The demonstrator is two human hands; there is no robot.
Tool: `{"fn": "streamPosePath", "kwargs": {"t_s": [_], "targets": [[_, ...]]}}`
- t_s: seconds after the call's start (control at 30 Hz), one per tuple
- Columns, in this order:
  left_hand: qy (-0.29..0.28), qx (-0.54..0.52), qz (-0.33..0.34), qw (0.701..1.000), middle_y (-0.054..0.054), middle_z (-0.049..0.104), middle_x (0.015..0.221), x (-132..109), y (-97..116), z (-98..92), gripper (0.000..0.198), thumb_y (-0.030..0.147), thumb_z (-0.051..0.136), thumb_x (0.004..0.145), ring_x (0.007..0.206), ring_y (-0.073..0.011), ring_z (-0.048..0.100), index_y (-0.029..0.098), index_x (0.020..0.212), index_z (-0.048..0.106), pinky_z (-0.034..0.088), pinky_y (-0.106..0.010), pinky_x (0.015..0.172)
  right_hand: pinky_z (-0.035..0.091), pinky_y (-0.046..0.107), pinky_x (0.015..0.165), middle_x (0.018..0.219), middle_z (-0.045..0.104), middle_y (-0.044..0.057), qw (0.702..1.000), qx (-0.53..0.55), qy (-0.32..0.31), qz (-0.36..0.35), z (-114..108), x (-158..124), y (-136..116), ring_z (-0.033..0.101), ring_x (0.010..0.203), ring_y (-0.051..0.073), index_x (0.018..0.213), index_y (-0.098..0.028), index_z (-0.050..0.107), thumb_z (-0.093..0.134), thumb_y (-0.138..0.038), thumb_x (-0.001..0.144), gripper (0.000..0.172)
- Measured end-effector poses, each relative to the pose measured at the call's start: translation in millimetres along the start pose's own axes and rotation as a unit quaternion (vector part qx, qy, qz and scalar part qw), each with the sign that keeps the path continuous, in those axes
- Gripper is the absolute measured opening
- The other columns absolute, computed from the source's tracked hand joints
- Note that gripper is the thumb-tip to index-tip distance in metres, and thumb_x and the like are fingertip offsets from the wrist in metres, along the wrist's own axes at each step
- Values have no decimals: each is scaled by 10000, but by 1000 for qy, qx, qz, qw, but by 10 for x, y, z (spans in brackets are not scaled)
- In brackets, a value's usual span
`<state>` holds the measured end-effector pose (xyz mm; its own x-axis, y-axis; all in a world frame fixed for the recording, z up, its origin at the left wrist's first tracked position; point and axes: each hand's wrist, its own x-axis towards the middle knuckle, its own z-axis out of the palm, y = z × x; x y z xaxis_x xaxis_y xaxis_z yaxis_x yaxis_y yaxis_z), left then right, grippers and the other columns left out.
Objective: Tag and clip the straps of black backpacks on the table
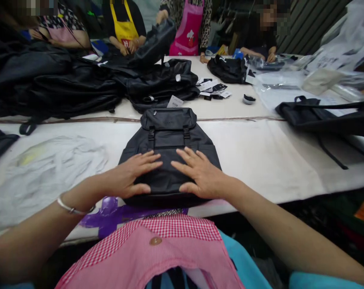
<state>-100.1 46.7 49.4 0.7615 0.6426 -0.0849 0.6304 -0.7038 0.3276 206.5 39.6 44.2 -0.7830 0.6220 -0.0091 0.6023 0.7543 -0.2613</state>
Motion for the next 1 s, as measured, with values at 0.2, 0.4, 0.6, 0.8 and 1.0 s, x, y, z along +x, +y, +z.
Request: {"fn": "streamPosePath", "kwargs": {"t_s": [0.2,0.4,0.6,0.8,1.0], "targets": [[47,90,-13,995,-61,335,1520,-520,417,637,743,431,718,750,1409,-320,256,383,1418,394,176,-569,1137,173,611,1092,1544,274,120,999,-37,-2,-29,573,-383,-311,217,1408,362,1445,-267,376,620,-506,819,714],[80,104,-1,991,-35,368,1506,-648,476,727,570,338,626,845,1403,-275,285,362,1384,440,166,-546,1145,172,580,1108,1555,240,125,998,-58,-6,-24,522,-428,-340,189,1423,341,1460,-233,342,675,-395,797,760],[74,-18,-94,993,-40,602,1298,-425,407,348,476,296,549,867,1158,-227,573,298,1341,506,433,-361,988,417,439,1014,1360,551,86,998,53,-14,15,205,-329,-141,532,1221,251,1433,-244,391,535,-359,899,564],[-30,-120,-148,981,40,713,919,-25,145,-157,269,275,582,810,846,-175,641,270,1058,685,472,-231,778,381,517,1035,1412,481,147,996,-9,85,7,-133,-201,-351,471,1270,311,1399,-168,434,548,-241,880,536],[-30,-128,-78,988,36,709,972,-88,232,-223,322,308,551,812,855,-142,626,243,1107,664,448,-207,786,265,441,1140,1457,425,147,970,9,48,-239,353,52,-1054,254,1413,260,1380,-89,441,468,-354,946,509]]}}
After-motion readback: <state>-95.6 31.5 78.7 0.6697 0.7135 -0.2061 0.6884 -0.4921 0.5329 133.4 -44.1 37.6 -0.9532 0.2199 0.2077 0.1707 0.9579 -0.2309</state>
